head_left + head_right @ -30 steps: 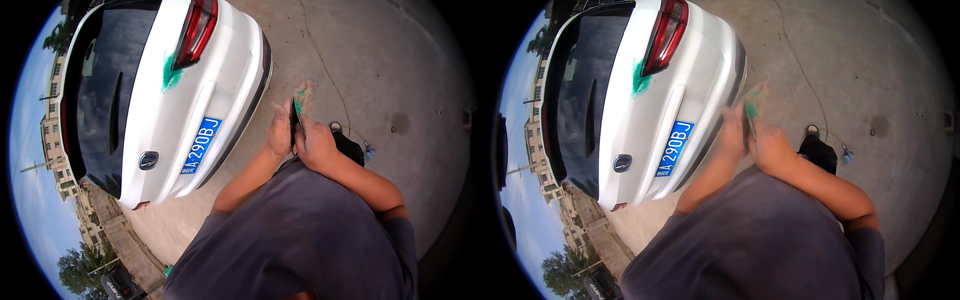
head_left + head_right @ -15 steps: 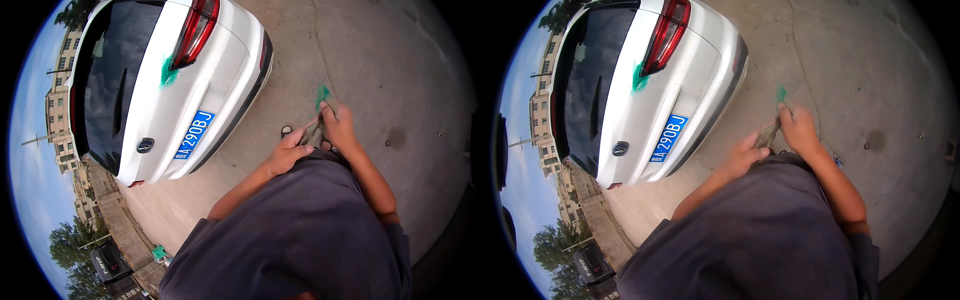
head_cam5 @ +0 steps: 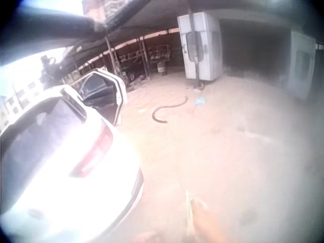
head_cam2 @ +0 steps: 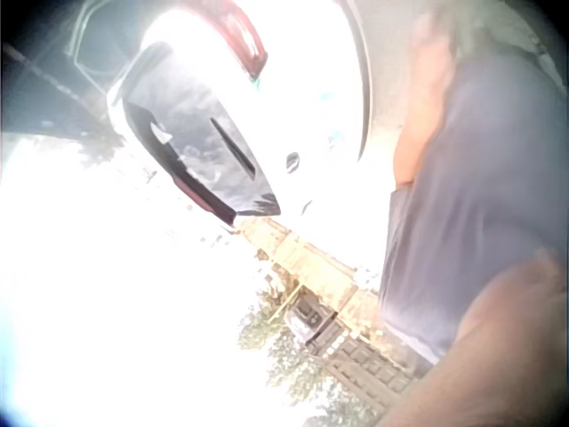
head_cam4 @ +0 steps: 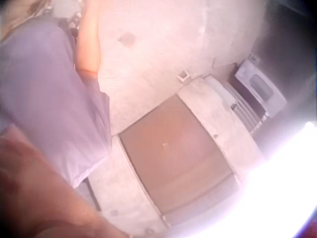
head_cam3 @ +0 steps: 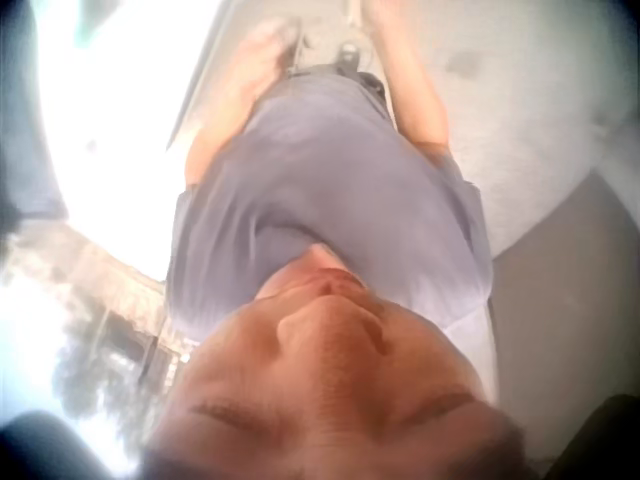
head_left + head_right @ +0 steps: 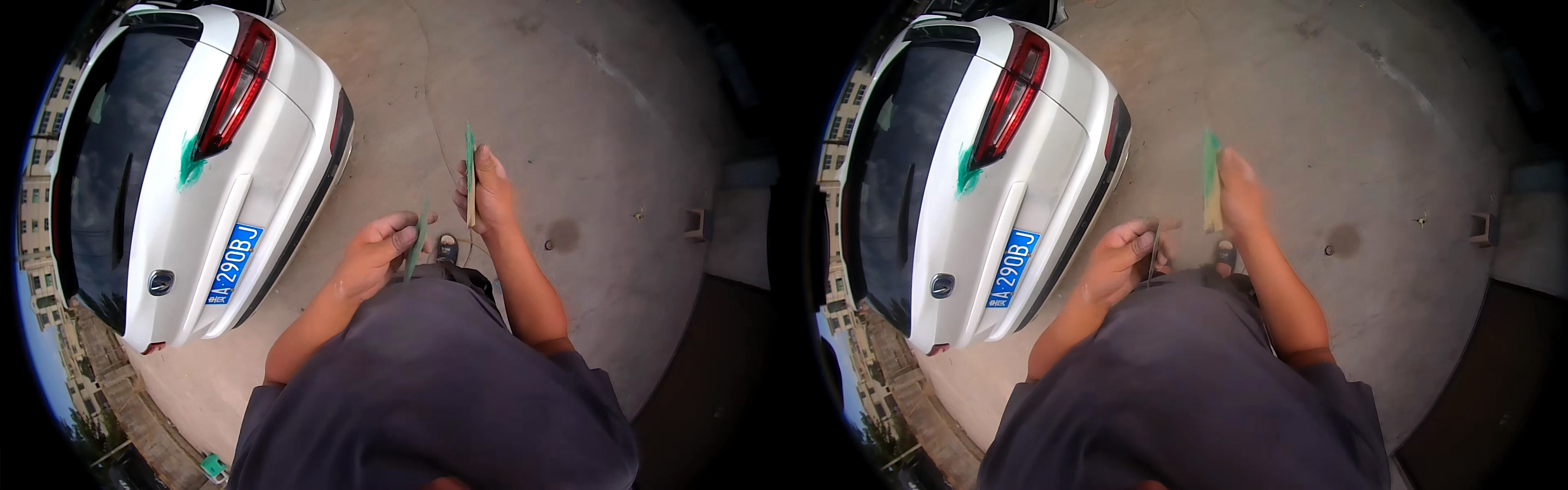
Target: The person mixes green body filler on a spreader while sitting, then walks to the rear of a white car and applies the filler to the bumper area using two spreaders. The person spreads the filler over a small section near the taillight and license plate.
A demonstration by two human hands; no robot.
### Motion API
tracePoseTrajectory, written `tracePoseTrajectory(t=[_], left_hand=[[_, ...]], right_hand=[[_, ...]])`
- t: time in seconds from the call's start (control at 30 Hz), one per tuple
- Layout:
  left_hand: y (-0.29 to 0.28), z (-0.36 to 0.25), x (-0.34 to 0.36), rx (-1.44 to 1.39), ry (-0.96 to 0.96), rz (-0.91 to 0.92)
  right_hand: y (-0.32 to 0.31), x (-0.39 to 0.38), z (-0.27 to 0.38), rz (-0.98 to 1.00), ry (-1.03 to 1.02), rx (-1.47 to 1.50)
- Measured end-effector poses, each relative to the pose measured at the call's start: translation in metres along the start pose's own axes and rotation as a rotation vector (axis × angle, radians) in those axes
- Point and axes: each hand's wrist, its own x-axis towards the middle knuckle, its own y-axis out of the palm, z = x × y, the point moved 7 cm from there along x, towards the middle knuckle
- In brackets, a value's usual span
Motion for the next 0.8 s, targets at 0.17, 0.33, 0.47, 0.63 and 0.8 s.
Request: tracePoseTrajectory(t=[0.17,0.33,0.47,0.63,0.8], left_hand=[[0.038,0.011,0.024,0.039,-0.121,0.005],[0.012,-0.017,0.029,-0.072,0.002,-0.173],[-0.014,-0.037,0.032,-0.021,0.217,-0.292],[-0.006,-0.034,0.033,0.270,0.205,-0.358],[0.004,-0.035,0.031,0.453,0.197,-0.398]], right_hand=[[0.028,0.003,-0.012,0.080,0.208,-0.044],[0.014,-0.022,-0.027,0.333,-0.047,-0.308],[-0.018,-0.025,-0.018,0.118,-0.030,-0.388],[-0.002,-0.044,0.065,-0.100,-0.404,-0.148],[0.040,-0.098,0.102,0.243,-0.919,-0.714]])
